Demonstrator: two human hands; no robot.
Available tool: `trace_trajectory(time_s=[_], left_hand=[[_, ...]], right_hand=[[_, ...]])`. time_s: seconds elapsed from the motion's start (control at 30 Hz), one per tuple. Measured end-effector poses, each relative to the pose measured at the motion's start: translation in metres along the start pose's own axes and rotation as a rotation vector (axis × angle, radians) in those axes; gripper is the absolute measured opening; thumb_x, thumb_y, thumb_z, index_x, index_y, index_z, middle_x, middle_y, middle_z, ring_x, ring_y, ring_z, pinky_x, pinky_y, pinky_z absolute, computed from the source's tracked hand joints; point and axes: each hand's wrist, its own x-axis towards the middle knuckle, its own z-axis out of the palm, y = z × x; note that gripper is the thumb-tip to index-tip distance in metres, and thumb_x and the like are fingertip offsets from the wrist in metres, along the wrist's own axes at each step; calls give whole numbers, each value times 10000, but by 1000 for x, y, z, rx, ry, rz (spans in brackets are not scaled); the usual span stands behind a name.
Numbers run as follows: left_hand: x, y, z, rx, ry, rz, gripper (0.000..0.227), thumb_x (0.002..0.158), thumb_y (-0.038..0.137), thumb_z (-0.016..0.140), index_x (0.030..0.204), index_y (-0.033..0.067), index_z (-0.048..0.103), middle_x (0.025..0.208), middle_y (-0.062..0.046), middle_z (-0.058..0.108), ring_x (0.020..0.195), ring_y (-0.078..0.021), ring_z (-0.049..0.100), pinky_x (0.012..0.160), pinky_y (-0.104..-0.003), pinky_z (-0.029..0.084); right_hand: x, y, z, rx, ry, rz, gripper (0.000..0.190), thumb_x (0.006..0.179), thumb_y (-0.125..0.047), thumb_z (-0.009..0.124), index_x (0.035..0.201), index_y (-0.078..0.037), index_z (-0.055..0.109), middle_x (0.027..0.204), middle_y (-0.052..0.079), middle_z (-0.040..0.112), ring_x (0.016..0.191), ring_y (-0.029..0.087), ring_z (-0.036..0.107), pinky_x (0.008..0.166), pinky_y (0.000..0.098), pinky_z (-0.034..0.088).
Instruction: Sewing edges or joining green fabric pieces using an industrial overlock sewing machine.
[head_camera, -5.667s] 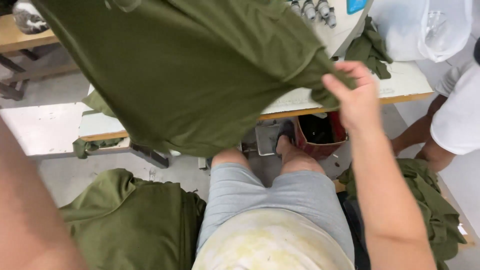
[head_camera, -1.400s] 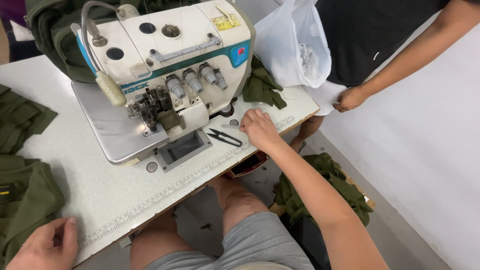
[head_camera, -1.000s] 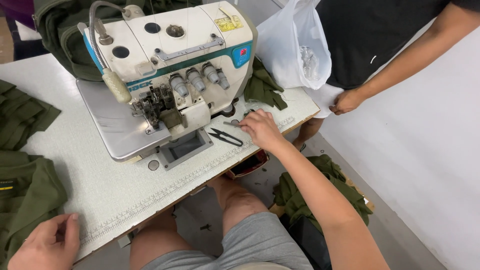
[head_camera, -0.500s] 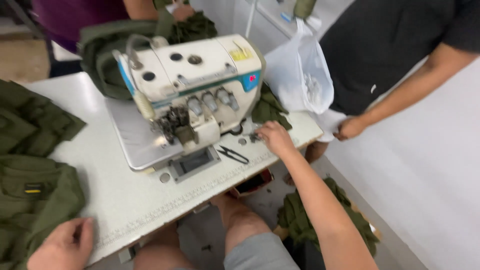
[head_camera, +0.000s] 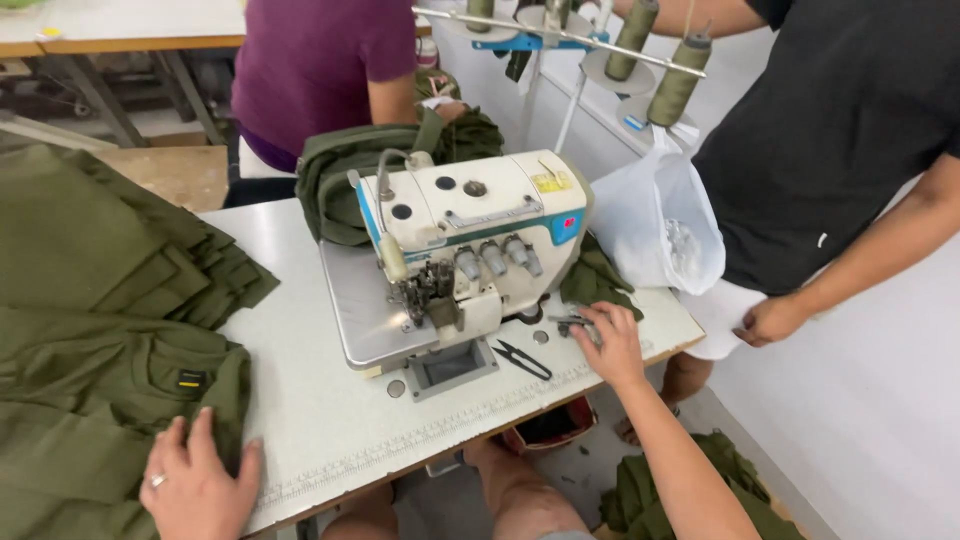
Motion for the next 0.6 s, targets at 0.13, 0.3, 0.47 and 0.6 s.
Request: trace_trajectory(time_s=[0.13, 0.3, 0.47, 0.6], left_hand=[[2, 4, -1, 206, -79, 42, 627, 856, 628, 571, 1373, 305, 716, 1412, 20, 732, 1308, -178, 698, 956, -396, 546], [9, 2, -10, -50, -162, 21, 621, 864, 525, 647, 1357, 149, 690, 1265, -60, 694, 1105, -315, 664, 809, -484, 548], [9, -10, 8, -105, -302, -80, 670, 840, 522, 677, 1380, 126, 656, 1149, -120, 660, 1031, -376, 617, 789, -521, 534], [5, -17, 41, -74, -396, -154, 686, 711, 606, 762, 1290, 242, 707, 1096, -36, 670, 1014, -333, 684, 788, -468, 573]], right_hand=[[-6, 11, 8, 13, -67, 19, 288, 971, -358, 671, 1192, -194, 755, 1293, 93, 616, 1243, 346, 535, 1021, 540, 450], [-11, 20, 17, -12, 10, 73, 196, 951, -273, 680, 1041, -156, 809, 1207, 84, 682, 1182, 349, 565, 1041, 534, 441], [-9, 3, 7, -27, 135, 84, 262, 983, -338, 698, 1075, -106, 778, 1210, 118, 643, 1143, 360, 586, 1004, 529, 471], [-18, 17, 19, -33, 278, 100, 250, 878, -254, 856, 1087, -163, 753, 1242, 63, 636, 1173, 324, 592, 1050, 454, 471]])
